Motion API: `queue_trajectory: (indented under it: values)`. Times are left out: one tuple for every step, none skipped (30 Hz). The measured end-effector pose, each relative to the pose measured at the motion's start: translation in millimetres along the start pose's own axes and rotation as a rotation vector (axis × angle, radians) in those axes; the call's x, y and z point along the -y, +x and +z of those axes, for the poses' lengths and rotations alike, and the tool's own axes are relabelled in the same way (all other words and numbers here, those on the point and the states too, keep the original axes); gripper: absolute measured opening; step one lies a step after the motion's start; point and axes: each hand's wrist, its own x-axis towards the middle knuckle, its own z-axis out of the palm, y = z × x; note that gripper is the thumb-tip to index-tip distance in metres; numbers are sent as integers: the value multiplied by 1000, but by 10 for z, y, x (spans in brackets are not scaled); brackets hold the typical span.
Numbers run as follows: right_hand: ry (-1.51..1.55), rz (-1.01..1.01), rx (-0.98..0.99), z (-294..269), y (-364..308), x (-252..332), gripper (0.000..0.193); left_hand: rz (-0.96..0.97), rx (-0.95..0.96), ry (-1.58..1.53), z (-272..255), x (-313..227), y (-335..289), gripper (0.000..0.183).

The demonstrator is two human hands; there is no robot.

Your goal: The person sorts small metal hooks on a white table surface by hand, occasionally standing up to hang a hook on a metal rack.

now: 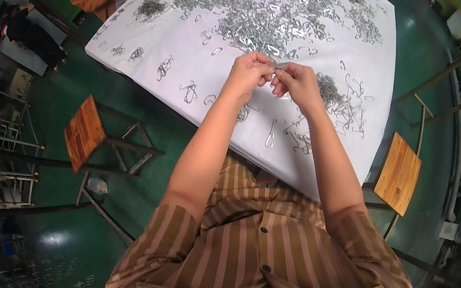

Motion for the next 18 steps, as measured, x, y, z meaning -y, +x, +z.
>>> queue_trajectory:
  values:
    - [-82,5,40,-19,-7,25,15,-7,6,7,-23,34,12,11]
    - [-162,10,83,-32,-13,61,15,5,-70,52,-20,58,28,11]
    - [-242,15,126,-35,-23,60,16,-5,-93,56,-23,87,33,12]
    - [-241,40,145,-28,-21,43,17,-8,-112,62,-30,93,58,12]
    - [-265,53,115,-41,-26,10,17,-10,-132,69,-49,100,82,13]
    - [-290,66,87,-52,-29,-34,17,-29,-93,257,-131,143,110,19]
    - [-315,83,58,-68,-39,-84,18,11,-128,448,-196,195,107,20]
    - [-362,99,47,-87,-46,-126,19,52,-162,641,-256,243,95,22]
    - [-395,103,25,-94,-101,-161,20,94,-195,833,-306,294,78,24]
    - [-430,101,-2,-116,-151,-175,21,154,-236,919,-298,295,-7,22]
    - [-463,104,-27,-142,-195,-213,21,146,-206,957,-261,282,-121,19]
    - [-492,129,-38,-195,-224,-279,23,139,-175,996,-211,248,-244,17]
    - [-590,55,-45,-233,-266,-318,23,135,-150,1035,-175,227,-371,15]
    - [-690,-20,-48,-267,-314,-363,24,127,-104,1064,-133,287,-474,11]
    - [-789,-97,-51,-293,-370,-399,24,64,-29,1152,-87,338,-556,16]
    - [-754,-110,-43,-292,-439,-404,22,2,-4,1221,-1,350,-658,18]
    - [-754,-119,-44,-289,-496,-436,20,-61,25,1286,90,386,-720,21]
    - [-755,-128,-46,-284,-554,-471,17,-69,32,1321,148,451,-747,21]
